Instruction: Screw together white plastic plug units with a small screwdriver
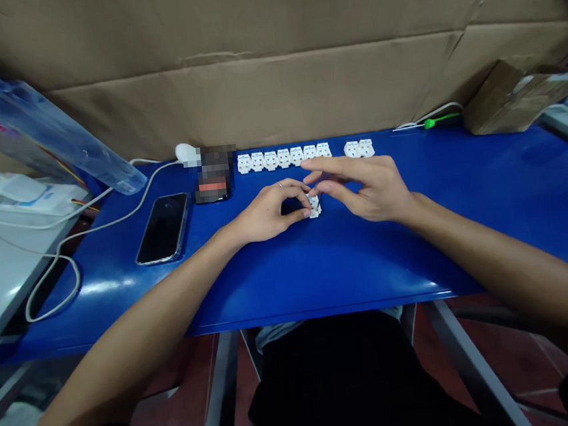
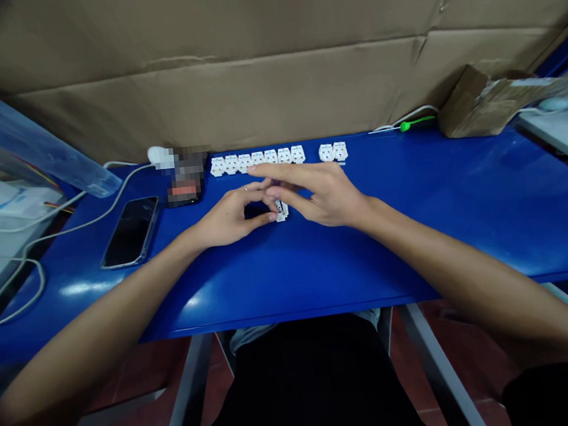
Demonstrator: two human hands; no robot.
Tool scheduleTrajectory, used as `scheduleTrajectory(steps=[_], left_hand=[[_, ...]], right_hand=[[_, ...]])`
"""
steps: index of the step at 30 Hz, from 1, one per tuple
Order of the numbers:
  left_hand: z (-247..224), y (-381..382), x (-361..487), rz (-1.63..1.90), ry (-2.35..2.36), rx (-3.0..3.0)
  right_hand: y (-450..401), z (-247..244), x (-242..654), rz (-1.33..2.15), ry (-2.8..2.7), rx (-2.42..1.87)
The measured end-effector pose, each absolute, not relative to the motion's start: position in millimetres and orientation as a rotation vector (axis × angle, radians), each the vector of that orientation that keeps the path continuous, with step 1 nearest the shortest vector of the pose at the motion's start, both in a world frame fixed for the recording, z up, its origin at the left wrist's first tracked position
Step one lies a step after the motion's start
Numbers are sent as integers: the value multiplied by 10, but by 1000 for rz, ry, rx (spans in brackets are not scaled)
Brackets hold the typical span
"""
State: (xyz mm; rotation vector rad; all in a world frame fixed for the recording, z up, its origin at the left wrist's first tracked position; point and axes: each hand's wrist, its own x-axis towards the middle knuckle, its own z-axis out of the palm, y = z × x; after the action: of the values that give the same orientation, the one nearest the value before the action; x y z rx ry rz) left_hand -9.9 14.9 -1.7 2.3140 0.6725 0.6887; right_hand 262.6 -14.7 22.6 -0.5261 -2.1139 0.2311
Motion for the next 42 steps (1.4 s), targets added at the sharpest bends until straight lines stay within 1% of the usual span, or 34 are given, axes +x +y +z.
scheduleTrajectory(steps=[4,9,14,17,22,27,30,34,38,40,42], left_hand=[[-17,155,-99,684,684,2321],[-12,150,-94,677,665,2328],[-1,140,-94,669,707,2317],[5,135,-97,666,704,2316],[-9,134,-95,691,696,2320],[1,126,-81,689,701,2311],[14,125,-81,675,694,2310],[16,129,-84,665,696,2307],[20,132,-80,652,683,2307],[22,132,-75,647,677,2304],[17,132,-69,649,678,2304]], right_hand=[[-151,303,2637,334,-2196,-499],[-188,331,2601,479,-2054,-535],[-250,345,2529,389,-1857,-684],[-242,314,2501,299,-1796,-683],[-173,232,2528,239,-1892,-577],[-132,257,2568,233,-2030,-522],[-119,297,2598,346,-2085,-464],[-118,332,2634,592,-2138,-472],[-142,360,2620,822,-2055,-471],[-157,374,2604,883,-2004,-473],[-168,383,2590,870,-1976,-504]])
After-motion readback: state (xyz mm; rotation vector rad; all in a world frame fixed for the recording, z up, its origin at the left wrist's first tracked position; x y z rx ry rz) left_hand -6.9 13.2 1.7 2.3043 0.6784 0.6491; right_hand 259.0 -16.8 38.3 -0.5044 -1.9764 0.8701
